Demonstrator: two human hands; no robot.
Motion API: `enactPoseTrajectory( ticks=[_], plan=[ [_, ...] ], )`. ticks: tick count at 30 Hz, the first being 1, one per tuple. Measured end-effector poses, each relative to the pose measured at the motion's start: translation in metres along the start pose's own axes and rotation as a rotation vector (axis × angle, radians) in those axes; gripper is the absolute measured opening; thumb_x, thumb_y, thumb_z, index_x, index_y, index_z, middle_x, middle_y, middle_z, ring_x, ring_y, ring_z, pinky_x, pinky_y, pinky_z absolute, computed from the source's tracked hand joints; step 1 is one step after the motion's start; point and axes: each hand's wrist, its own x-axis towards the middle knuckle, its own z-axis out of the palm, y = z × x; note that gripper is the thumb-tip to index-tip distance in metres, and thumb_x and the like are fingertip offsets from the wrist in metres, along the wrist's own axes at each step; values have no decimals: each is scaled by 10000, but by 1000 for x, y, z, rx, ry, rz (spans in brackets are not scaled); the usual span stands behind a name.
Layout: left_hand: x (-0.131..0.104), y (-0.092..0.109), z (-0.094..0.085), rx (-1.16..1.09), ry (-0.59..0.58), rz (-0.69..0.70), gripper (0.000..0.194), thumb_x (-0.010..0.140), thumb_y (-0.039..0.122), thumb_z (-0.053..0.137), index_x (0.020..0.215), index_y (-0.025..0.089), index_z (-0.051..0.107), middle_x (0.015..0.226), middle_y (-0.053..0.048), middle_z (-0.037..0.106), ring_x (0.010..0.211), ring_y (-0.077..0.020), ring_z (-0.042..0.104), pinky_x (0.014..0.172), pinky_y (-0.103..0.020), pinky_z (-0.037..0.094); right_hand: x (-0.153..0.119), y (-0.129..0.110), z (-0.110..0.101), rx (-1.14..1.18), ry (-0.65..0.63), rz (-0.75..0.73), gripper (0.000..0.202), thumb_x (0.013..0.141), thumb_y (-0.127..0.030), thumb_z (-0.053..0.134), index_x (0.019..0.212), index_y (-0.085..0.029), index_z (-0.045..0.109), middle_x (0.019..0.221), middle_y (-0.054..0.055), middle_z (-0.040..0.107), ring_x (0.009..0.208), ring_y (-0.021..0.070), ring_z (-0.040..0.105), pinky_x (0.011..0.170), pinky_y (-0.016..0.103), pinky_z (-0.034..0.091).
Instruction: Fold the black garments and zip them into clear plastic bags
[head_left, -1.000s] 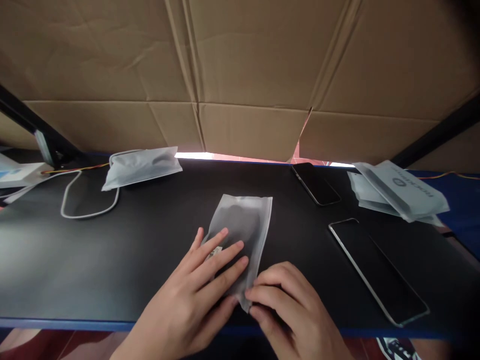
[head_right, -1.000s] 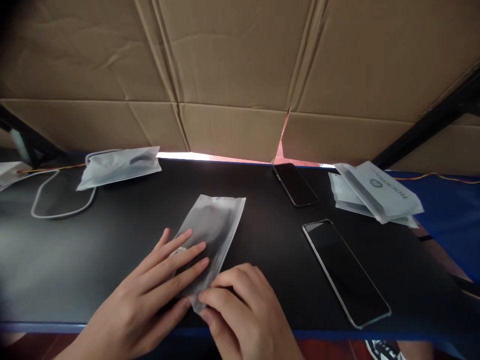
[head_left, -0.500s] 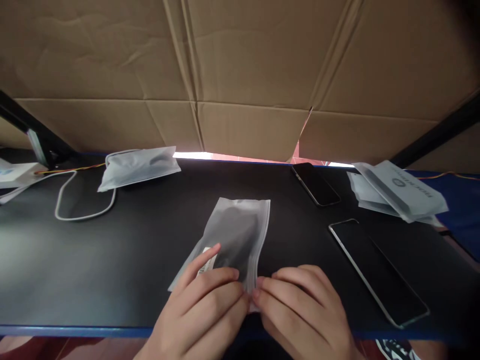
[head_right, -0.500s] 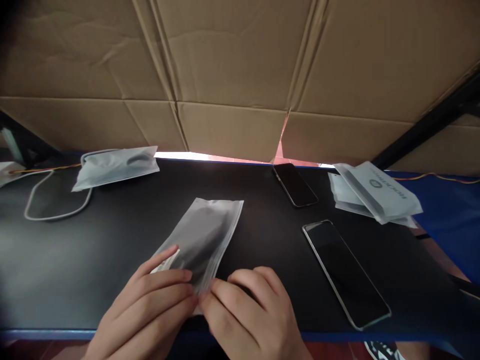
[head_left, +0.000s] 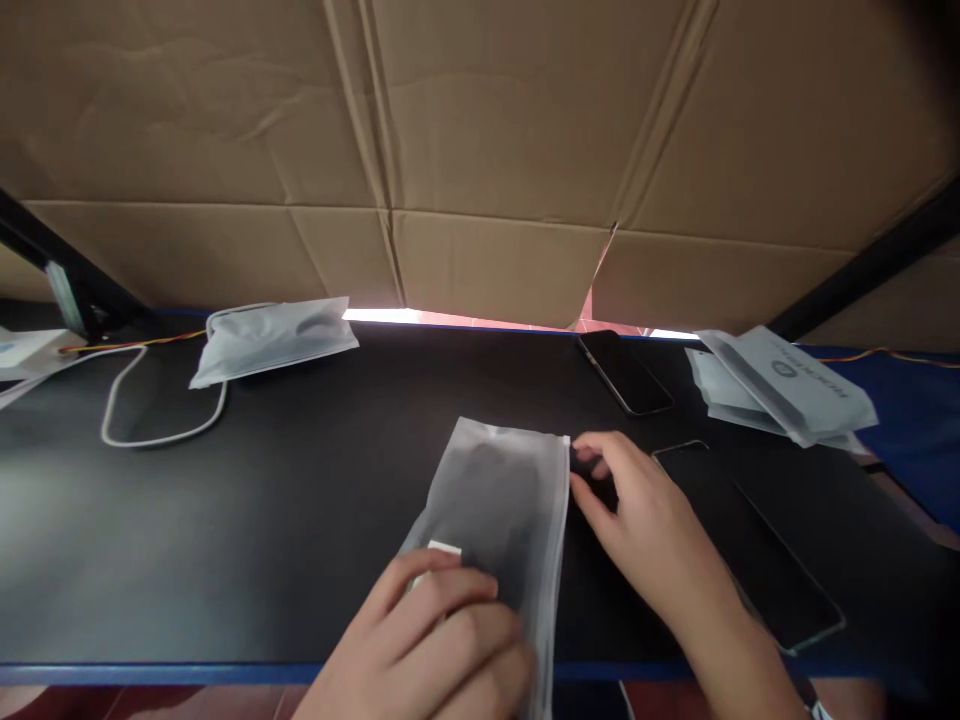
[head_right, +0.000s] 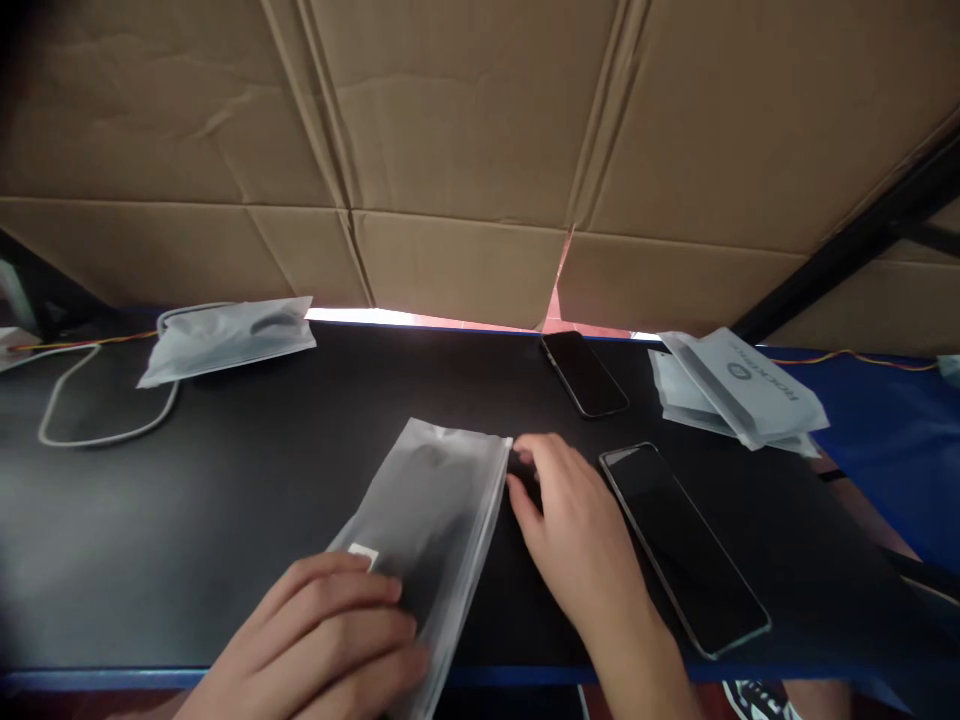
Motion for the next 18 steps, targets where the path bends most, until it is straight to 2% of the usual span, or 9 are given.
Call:
enactPoseTrajectory(
  ticks=[1, 2, 4, 7, 9, 10, 12, 15, 18],
  plan=[
    [1, -4, 1, 47, -25, -19, 276, 1166, 317, 510, 1255, 258, 764, 1211, -10, 833, 1246, -218, 739, 1218, -393, 512, -9, -4, 1, 53, -5, 74, 109, 1031, -209, 654, 1132, -251, 646, 1017, 30, 730, 879, 219, 722, 756, 342, 557],
    [1, -8, 2, 93, -39, -58, 318, 1142, 400, 560, 1362, 249, 733, 1359, -54, 792, 1365, -271, 687, 1217, -432, 523, -18, -8, 2, 102, -26, 128, 61, 1033, -237, 657, 1086, -264, 644, 981, 21, 719, 857, 217, 721, 737, 334, 567],
    [-1, -15, 4, 166, -99, -172, 555, 1103, 524, 593, 1565, 216, 598, 1612, -136, 628, 1537, -362, 549, 1180, -513, 566, -36, -17, 6, 187, -89, 152, 72, 1041, -281, 662, 1112, -291, 667, 1022, 21, 723, 900, 224, 728, 776, 341, 599],
    [-4, -23, 11, 220, -219, -241, 778, 1104, 570, 557, 1741, 186, 330, 1773, -187, 407, 1624, -419, 421, 1176, -626, 549, -51, -31, 14, 251, -139, 132, 401, 1007, -317, 726, 1396, -352, 635, 1210, 36, 722, 1057, 254, 735, 880, 387, 640],
    [-5, -24, 17, 203, -265, -220, 848, 1101, 601, 543, 1772, 187, 231, 1793, -194, 357, 1638, -422, 389, 1209, -659, 501, -51, -41, 20, 249, -134, 111, 654, 959, -329, 793, 1560, -361, 537, 1304, 63, 708, 1134, 294, 727, 927, 448, 648],
    [-5, -23, 19, 189, -271, -213, 867, 1097, 613, 541, 1778, 192, 208, 1796, -193, 347, 1642, -421, 379, 1222, -663, 484, -49, -46, 23, 241, -122, 103, 710, 945, -309, 804, 1591, -353, 514, 1330, 77, 705, 1157, 313, 721, 948, 482, 643],
    [-4, -21, 22, 175, -265, -213, 892, 1089, 631, 544, 1784, 205, 182, 1796, -192, 343, 1642, -420, 376, 1235, -670, 464, -42, -55, 28, 249, -103, 98, 646, 959, -201, 744, 1562, -332, 552, 1340, 89, 713, 1173, 323, 716, 978, 520, 625],
    [-6, -21, 22, 219, -259, -244, 871, 1096, 606, 554, 1787, 245, 166, 1784, -175, 372, 1622, -425, 415, 1219, -723, 450, -28, -63, 28, 334, -99, 98, 428, 971, -56, 609, 1316, -288, 711, 1185, 57, 763, 1056, 266, 741, 942, 461, 625],
    [-15, -31, 16, 280, -269, -285, 825, 1106, 550, 559, 1785, 292, 168, 1747, -146, 452, 1581, -416, 486, 1198, -765, 448, -20, -61, 15, 387, -53, 88, 211, 991, -139, 661, 1138, -258, 756, 989, 29, 751, 861, 219, 729, 812, 373, 628]
  ],
)
